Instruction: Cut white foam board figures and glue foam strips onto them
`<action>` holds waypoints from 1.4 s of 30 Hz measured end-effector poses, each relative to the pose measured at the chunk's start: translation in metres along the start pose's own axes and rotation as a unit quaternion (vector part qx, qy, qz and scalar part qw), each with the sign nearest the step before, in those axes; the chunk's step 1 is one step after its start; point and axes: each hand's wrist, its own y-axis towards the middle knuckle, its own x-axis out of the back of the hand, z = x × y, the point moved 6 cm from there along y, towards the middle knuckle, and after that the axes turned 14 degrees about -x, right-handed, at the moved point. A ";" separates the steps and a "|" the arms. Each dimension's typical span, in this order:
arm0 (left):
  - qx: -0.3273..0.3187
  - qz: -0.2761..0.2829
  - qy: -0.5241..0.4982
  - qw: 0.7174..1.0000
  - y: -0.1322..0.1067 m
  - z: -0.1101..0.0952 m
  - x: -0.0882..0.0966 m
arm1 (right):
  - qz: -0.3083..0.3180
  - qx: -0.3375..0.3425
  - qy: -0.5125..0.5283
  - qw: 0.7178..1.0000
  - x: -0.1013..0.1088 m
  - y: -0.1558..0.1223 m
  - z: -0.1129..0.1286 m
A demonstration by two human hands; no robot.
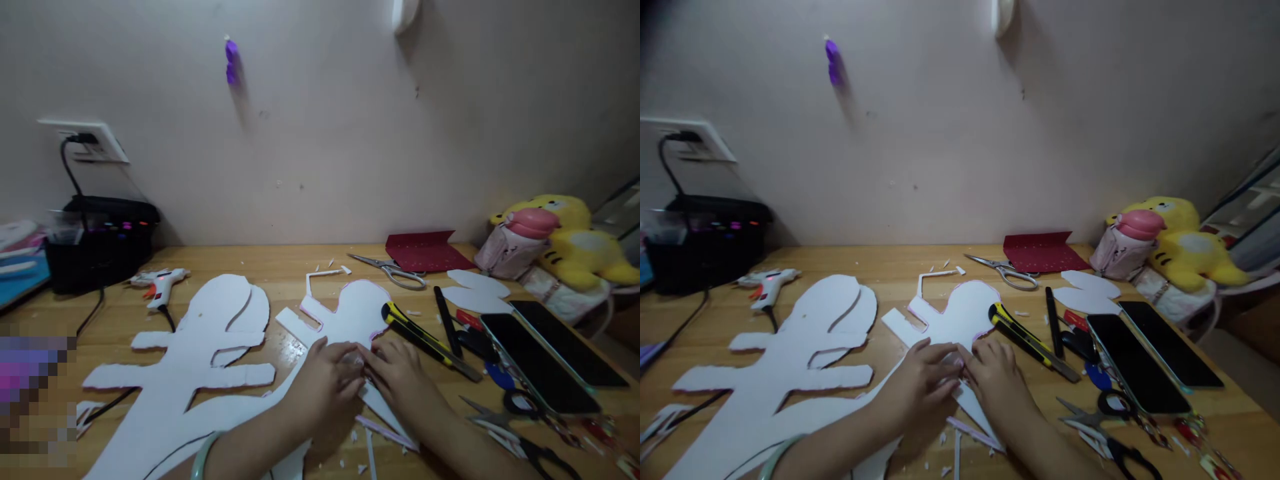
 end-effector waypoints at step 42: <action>0.079 0.092 -0.027 0.992 0.001 0.019 0.007 | -0.044 0.100 -0.063 0.992 0.044 -0.009 -0.007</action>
